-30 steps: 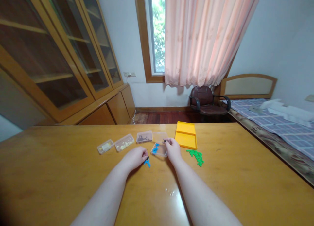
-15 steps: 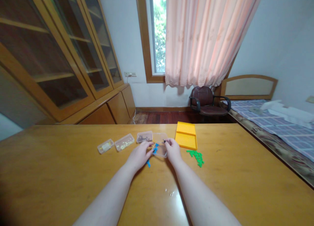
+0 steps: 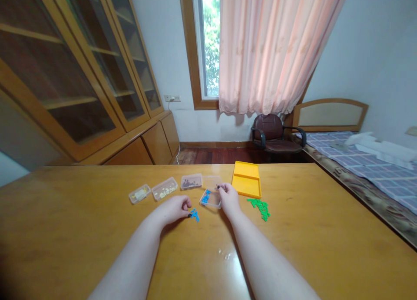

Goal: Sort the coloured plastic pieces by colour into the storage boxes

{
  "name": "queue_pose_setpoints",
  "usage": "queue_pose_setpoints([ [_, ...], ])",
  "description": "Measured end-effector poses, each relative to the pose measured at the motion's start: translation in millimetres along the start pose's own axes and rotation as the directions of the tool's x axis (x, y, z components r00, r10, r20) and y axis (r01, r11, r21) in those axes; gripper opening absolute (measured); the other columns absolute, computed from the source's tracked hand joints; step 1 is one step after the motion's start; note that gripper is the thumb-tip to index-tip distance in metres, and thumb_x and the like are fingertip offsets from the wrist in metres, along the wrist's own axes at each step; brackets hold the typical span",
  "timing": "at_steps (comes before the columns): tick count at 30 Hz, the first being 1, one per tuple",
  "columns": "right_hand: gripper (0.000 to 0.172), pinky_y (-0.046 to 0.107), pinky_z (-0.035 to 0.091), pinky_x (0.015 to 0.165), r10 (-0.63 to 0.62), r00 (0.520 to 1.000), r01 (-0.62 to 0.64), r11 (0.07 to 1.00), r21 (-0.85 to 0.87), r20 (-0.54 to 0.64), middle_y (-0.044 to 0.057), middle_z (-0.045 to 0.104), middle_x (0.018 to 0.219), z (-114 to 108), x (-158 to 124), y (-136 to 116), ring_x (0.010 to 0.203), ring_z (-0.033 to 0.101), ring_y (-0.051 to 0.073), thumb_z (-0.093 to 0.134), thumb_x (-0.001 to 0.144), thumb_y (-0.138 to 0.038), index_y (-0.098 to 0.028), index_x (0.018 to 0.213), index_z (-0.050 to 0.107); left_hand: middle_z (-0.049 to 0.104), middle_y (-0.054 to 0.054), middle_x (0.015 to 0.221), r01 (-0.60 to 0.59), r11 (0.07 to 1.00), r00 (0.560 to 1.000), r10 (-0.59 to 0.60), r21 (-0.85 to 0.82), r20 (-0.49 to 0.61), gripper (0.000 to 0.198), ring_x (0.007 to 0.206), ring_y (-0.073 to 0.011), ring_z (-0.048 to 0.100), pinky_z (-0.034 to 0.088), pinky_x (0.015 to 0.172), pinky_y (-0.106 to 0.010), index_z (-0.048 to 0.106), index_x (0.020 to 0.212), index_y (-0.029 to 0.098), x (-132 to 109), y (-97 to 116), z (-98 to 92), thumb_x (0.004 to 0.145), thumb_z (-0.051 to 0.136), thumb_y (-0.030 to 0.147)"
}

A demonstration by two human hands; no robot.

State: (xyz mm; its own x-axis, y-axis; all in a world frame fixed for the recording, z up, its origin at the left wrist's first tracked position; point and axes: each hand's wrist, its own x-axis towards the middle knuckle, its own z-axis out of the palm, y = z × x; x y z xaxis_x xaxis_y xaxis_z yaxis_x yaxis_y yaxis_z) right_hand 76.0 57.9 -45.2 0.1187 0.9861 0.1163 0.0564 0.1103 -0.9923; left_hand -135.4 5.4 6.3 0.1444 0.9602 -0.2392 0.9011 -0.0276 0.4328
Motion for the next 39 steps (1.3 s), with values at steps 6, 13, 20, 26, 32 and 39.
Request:
queue_pose_setpoints([
  [6,0.024,0.034,0.044,0.078,0.026,1.0,-0.026,1.0,0.008,-0.005,0.007,0.069,0.08,0,1,-1,0.08,0.062,0.022,0.055,0.065,-0.035,-0.017,0.078,0.065,0.069,-0.002,0.078,-0.002,1.0,1.0,0.002,0.012,-0.015,0.012,0.069,-0.014,0.06,0.038,0.058,-0.021,0.066,0.078,0.019,2,11,3.4,0.069,0.058,0.02],
  [13,0.021,0.032,0.044,0.076,0.0,1.0,0.0,1.0,0.002,0.002,0.006,0.069,0.078,0,0,-2,0.078,0.061,0.021,0.054,0.066,-0.034,-0.017,0.074,0.065,0.069,-0.004,0.08,-0.018,0.996,1.0,0.018,0.082,-0.001,0.012,0.07,-0.0161,0.059,0.038,0.06,-0.023,0.066,0.078,0.019,1,15,5.5,0.072,0.056,0.023],
  [20,0.02,0.033,0.045,0.074,0.005,1.0,-0.005,1.0,0.014,-0.006,0.005,0.068,0.076,1,-2,-4,0.076,0.061,0.022,0.054,0.066,-0.033,-0.018,0.073,0.064,0.067,-0.004,0.083,-0.07,0.997,0.99,0.072,0.022,-0.12,0.012,0.076,-0.0165,0.059,0.04,0.066,-0.024,0.064,0.079,0.018,0,17,1.6,0.077,0.054,0.024],
  [26,0.019,0.033,0.044,0.075,-0.011,1.0,0.011,1.0,0.022,0.011,0.005,0.068,0.075,2,-4,-10,0.076,0.061,0.022,0.054,0.066,-0.034,-0.018,0.073,0.063,0.065,-0.003,0.092,-0.259,0.963,0.904,0.214,-0.074,-0.371,0.013,0.088,-0.0162,0.058,0.043,0.078,-0.026,0.063,0.087,0.019,9,28,12.0,0.082,0.052,0.022],
  [32,0.02,0.032,0.045,0.072,-0.003,1.0,0.003,1.0,0.021,0.021,0.005,0.067,0.075,2,-4,-8,0.074,0.06,0.021,0.055,0.066,-0.034,-0.018,0.073,0.062,0.062,-0.005,0.104,-0.243,0.969,0.91,0.213,-0.042,-0.356,0.024,0.095,-0.017,0.058,0.043,0.083,-0.027,0.059,0.105,0.02,13,35,22.9,0.083,0.051,0.021],
  [39,0.021,0.033,0.044,0.076,0.016,1.0,-0.016,1.0,0.016,0.003,0.006,0.068,0.077,1,-3,-9,0.079,0.061,0.022,0.055,0.065,-0.034,-0.018,0.073,0.064,0.065,-0.004,0.095,-0.122,0.991,0.964,0.132,0.059,-0.232,0.015,0.088,-0.0167,0.058,0.041,0.077,-0.025,0.064,0.087,0.02,2,17,-1.7,0.081,0.05,0.02],
])
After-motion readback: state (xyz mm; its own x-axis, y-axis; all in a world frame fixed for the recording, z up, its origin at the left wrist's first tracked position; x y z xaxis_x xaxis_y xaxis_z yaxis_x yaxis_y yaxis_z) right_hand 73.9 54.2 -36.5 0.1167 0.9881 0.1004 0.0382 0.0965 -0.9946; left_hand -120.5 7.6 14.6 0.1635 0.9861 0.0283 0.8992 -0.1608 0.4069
